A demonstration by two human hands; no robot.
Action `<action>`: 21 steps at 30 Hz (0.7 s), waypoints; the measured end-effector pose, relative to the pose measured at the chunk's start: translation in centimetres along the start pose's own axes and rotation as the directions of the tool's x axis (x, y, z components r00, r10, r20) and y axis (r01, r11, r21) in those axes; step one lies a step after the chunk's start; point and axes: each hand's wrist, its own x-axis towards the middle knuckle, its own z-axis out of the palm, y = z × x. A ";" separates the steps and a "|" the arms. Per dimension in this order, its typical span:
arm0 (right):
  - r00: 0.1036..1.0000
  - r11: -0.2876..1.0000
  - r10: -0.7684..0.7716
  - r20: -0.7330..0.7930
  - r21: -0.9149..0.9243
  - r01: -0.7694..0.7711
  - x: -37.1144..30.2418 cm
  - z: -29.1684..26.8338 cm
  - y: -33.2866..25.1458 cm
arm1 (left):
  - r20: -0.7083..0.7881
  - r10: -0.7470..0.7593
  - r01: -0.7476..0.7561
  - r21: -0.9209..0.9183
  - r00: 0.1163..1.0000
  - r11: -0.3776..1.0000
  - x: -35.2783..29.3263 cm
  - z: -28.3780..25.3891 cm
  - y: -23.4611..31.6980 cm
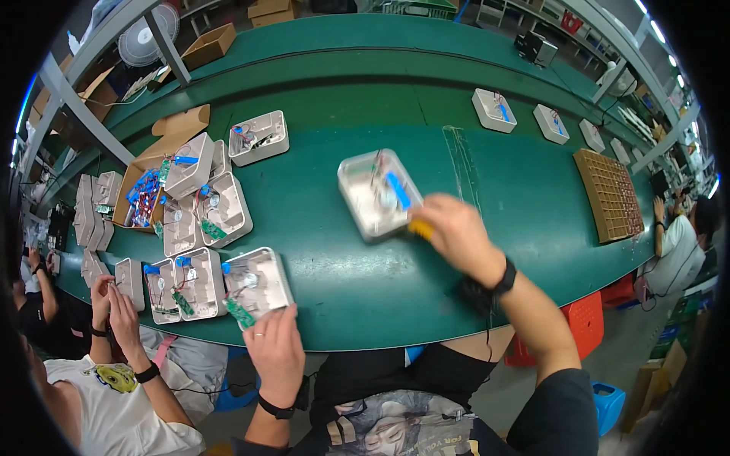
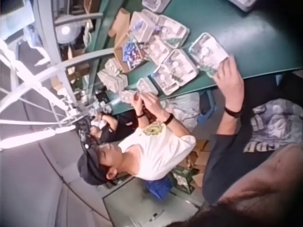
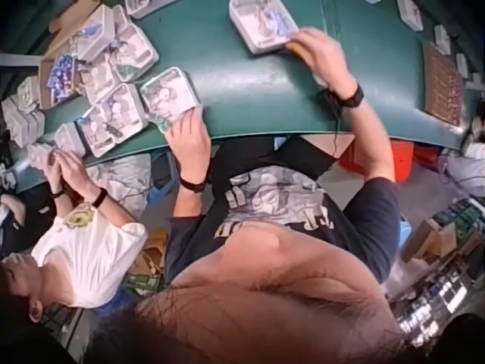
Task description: The person assembles electronic devices by placing a circuit board and a battery into a plastic housing, using a yellow tool to secure the components, and setting the unit aside to repeat the process.
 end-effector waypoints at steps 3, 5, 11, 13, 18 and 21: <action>0.992 0.995 0.076 -0.103 -0.059 -0.082 5.4 0.5 6.4 | 0.023 0.088 -0.086 -0.058 0.996 0.995 -0.4 -1.0 1.7; 0.978 0.970 0.155 -0.137 -0.164 -0.177 8.9 1.3 9.8 | 0.043 0.147 -0.142 -0.091 0.988 0.986 -0.9 -2.1 1.6; 0.877 0.824 0.473 -0.089 -0.308 -0.476 13.1 3.4 14.8 | -0.006 0.297 -0.274 -0.404 0.955 0.873 -1.1 -3.3 -0.9; 0.899 0.841 0.422 -0.120 -0.318 -0.437 13.5 3.8 13.6 | -0.013 0.297 -0.271 -0.445 0.955 0.854 -1.1 -3.4 -1.8; 0.985 0.993 0.103 -0.141 -0.038 -0.109 9.7 5.3 6.4 | -0.217 -0.031 -0.052 -0.364 0.976 0.930 1.6 -3.4 -4.3; 0.976 0.935 -0.042 0.215 0.352 -0.037 4.7 3.4 -4.7 | -0.145 -0.123 0.072 -0.313 0.982 0.947 3.9 -2.1 -4.3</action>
